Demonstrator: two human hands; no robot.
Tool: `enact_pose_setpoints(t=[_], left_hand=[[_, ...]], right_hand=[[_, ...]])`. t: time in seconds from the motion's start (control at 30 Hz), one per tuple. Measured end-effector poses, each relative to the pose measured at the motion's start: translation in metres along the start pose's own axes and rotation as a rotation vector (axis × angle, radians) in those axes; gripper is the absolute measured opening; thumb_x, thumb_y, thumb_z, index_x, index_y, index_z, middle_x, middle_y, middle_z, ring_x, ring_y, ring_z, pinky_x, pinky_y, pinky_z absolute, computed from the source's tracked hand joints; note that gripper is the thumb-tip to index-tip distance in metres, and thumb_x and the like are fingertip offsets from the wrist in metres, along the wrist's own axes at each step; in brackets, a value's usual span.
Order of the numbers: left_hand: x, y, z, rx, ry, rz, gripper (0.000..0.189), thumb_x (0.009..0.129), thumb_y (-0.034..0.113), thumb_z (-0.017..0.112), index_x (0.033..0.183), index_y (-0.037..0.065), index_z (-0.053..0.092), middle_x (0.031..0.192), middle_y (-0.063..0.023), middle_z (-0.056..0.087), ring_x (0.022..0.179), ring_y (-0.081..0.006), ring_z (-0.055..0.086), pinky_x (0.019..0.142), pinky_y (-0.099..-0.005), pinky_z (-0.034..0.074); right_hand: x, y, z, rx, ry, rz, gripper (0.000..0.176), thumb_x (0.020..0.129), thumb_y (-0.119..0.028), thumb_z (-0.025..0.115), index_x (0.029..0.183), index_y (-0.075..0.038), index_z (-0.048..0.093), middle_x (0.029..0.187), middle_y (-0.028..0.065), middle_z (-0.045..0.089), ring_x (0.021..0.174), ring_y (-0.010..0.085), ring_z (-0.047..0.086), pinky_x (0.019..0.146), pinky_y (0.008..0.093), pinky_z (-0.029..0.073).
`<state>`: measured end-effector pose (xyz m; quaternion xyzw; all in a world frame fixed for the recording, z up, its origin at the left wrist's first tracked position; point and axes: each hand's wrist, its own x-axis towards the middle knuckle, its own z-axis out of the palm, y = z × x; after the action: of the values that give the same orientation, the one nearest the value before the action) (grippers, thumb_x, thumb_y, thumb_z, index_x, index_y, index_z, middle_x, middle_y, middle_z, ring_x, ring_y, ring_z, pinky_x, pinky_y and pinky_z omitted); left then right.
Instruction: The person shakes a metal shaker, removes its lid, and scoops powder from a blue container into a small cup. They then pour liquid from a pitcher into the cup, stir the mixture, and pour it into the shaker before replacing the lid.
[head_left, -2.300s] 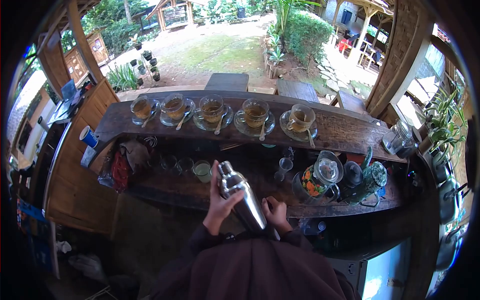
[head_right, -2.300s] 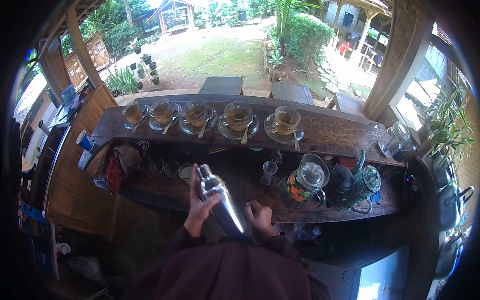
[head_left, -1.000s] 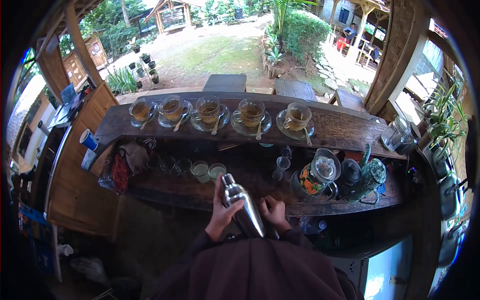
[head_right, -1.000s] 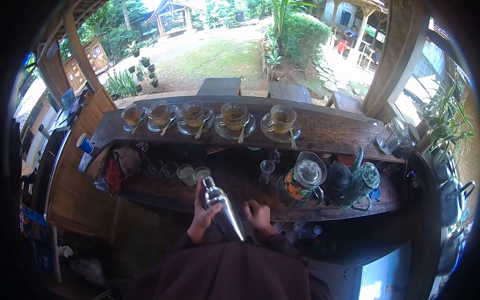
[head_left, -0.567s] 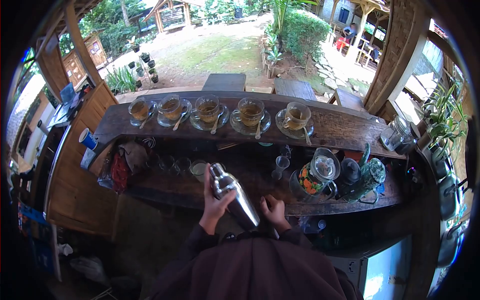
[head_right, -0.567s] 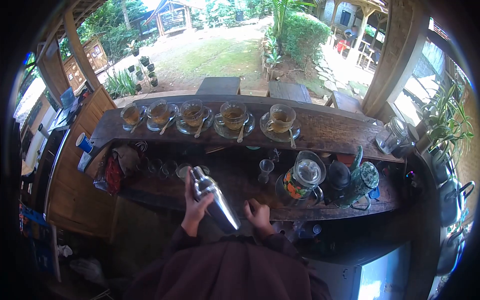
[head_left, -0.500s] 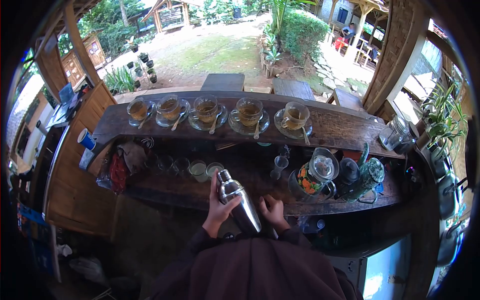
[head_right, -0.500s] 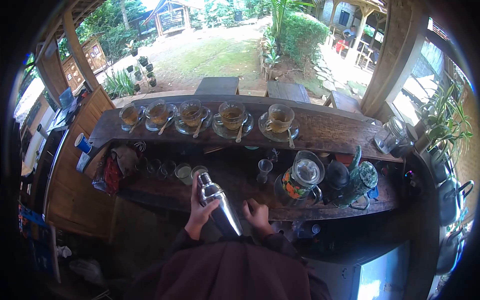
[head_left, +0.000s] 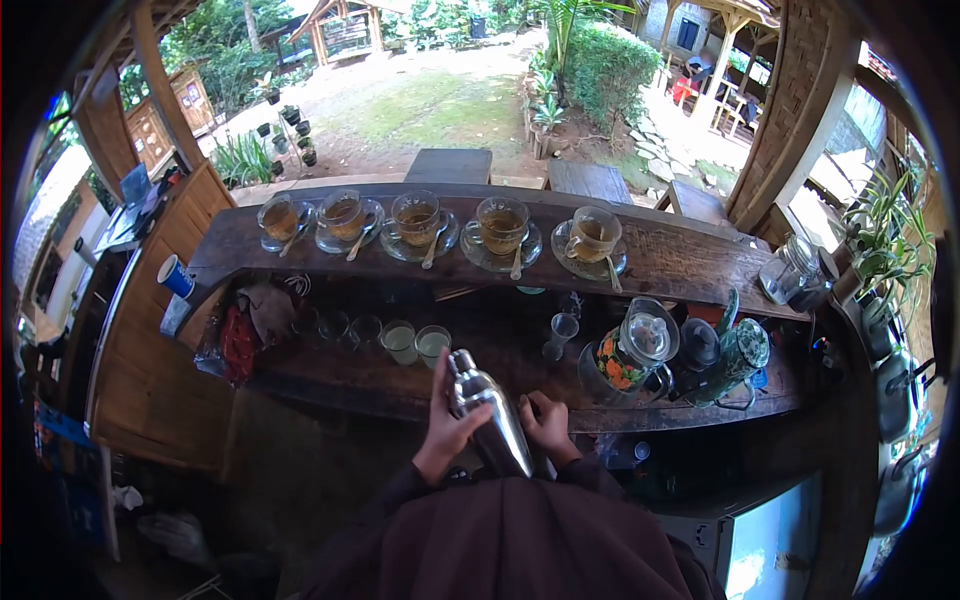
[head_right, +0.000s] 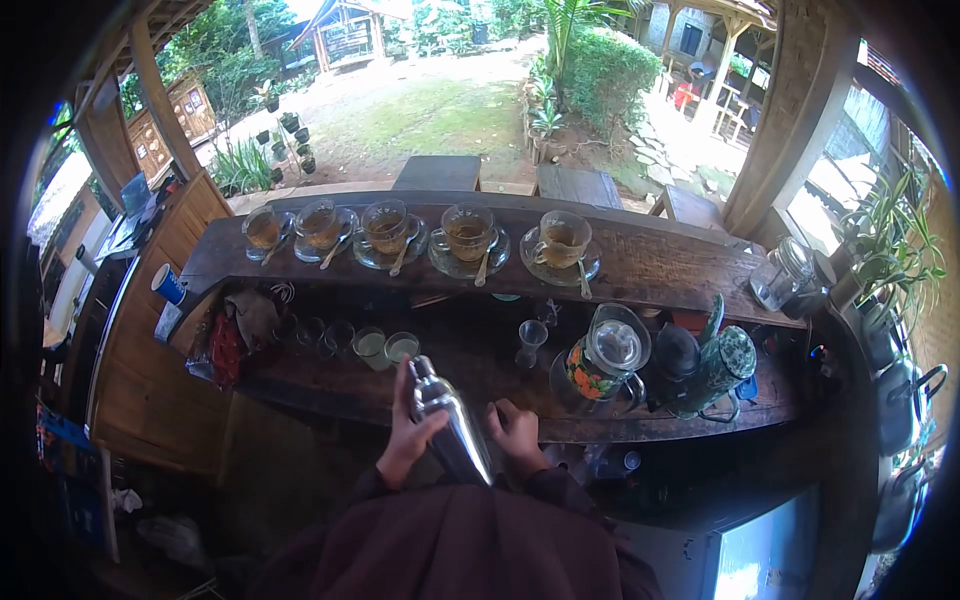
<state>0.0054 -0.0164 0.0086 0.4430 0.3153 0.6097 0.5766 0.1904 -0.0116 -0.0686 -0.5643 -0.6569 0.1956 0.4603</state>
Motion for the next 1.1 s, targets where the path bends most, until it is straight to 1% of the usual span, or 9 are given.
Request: enact_pose_setpoints(t=[0.13,0.3,0.43,0.5,0.77,0.87,1.0,1.03,1.1], left_hand=[[0.009,-0.001,-0.004,-0.003,0.023,-0.024,0.100,0.072,0.000,0.069,0.148,0.014,0.006,0.115,-0.0103,0.052,0.100,-0.0180,0.056,0.087,-0.0337,0.048],[0.031,0.022,-0.016,-0.088,0.111,0.122,0.098,0.074,-0.003,0.064,0.148,0.017,0.003,0.115,-0.0136,0.051,0.096,-0.0213,0.059,0.083,-0.0356,0.051],[0.016,0.013,-0.002,-0.093,0.002,-0.023,0.099,0.072,-0.001,0.068,0.148,0.017,0.006,0.115,-0.0101,0.051,0.096,-0.0185,0.058,0.085,-0.0337,0.050],[0.007,0.003,0.010,-0.017,-0.092,-0.042,0.103,0.069,0.003,0.073,0.148,0.016,0.007,0.114,-0.0078,0.052,0.098,-0.0163,0.057,0.088,-0.0326,0.046],[0.039,0.032,0.000,-0.106,-0.001,0.082,0.101,0.071,0.001,0.070,0.147,0.017,0.006,0.111,-0.0104,0.054,0.097,-0.0197,0.059,0.084,-0.0351,0.051],[0.035,0.028,0.000,-0.068,-0.046,0.038,0.102,0.070,0.003,0.071,0.147,0.016,0.006,0.110,-0.0097,0.055,0.097,-0.0183,0.059,0.084,-0.0339,0.050],[0.013,-0.001,0.014,0.125,-0.249,0.010,0.104,0.065,0.005,0.076,0.147,0.009,0.012,0.122,-0.0093,0.046,0.104,-0.0178,0.053,0.088,-0.0355,0.047],[0.014,0.001,0.014,0.122,-0.254,0.005,0.104,0.065,0.005,0.076,0.147,0.009,0.012,0.122,-0.0093,0.046,0.104,-0.0178,0.053,0.088,-0.0355,0.047],[0.022,0.008,0.014,-0.011,-0.147,-0.035,0.103,0.066,0.005,0.076,0.147,0.009,0.011,0.122,-0.0096,0.047,0.104,-0.0178,0.054,0.088,-0.0349,0.047]], right_hand=[[-0.001,-0.001,-0.002,-0.011,-0.037,0.036,0.021,0.085,-0.019,0.060,0.073,-0.002,0.062,0.056,0.0169,0.056,0.045,0.0278,0.056,0.044,0.0351,0.041],[0.000,0.000,-0.001,-0.013,-0.033,0.037,0.021,0.085,-0.019,0.060,0.072,-0.002,0.061,0.057,0.0172,0.057,0.047,0.0279,0.057,0.046,0.0346,0.042],[-0.001,-0.001,0.000,0.003,-0.031,0.065,0.020,0.085,-0.019,0.060,0.074,-0.002,0.062,0.059,0.0182,0.057,0.048,0.0284,0.058,0.046,0.0344,0.042],[-0.001,0.007,0.005,-0.015,0.010,0.021,0.019,0.083,-0.021,0.063,0.072,-0.005,0.061,0.051,0.0153,0.054,0.044,0.0308,0.056,0.044,0.0373,0.043],[0.000,-0.001,0.000,-0.014,-0.005,0.052,0.019,0.083,-0.020,0.062,0.071,-0.006,0.060,0.049,0.0146,0.052,0.044,0.0309,0.056,0.043,0.0373,0.042],[-0.001,0.000,0.001,-0.030,-0.005,0.059,0.018,0.083,-0.020,0.062,0.072,-0.005,0.061,0.050,0.0146,0.052,0.044,0.0309,0.056,0.044,0.0370,0.043],[0.000,0.007,0.003,-0.024,0.000,0.006,0.017,0.082,-0.020,0.062,0.073,-0.006,0.061,0.051,0.0145,0.054,0.046,0.0309,0.057,0.045,0.0372,0.044],[-0.001,0.009,0.002,-0.026,0.003,-0.057,0.017,0.082,-0.020,0.062,0.073,-0.006,0.061,0.052,0.0145,0.055,0.046,0.0309,0.057,0.045,0.0373,0.045],[-0.003,0.006,0.001,-0.056,-0.029,0.006,0.017,0.082,-0.020,0.063,0.073,-0.006,0.062,0.053,0.0147,0.055,0.047,0.0311,0.058,0.046,0.0374,0.045]])
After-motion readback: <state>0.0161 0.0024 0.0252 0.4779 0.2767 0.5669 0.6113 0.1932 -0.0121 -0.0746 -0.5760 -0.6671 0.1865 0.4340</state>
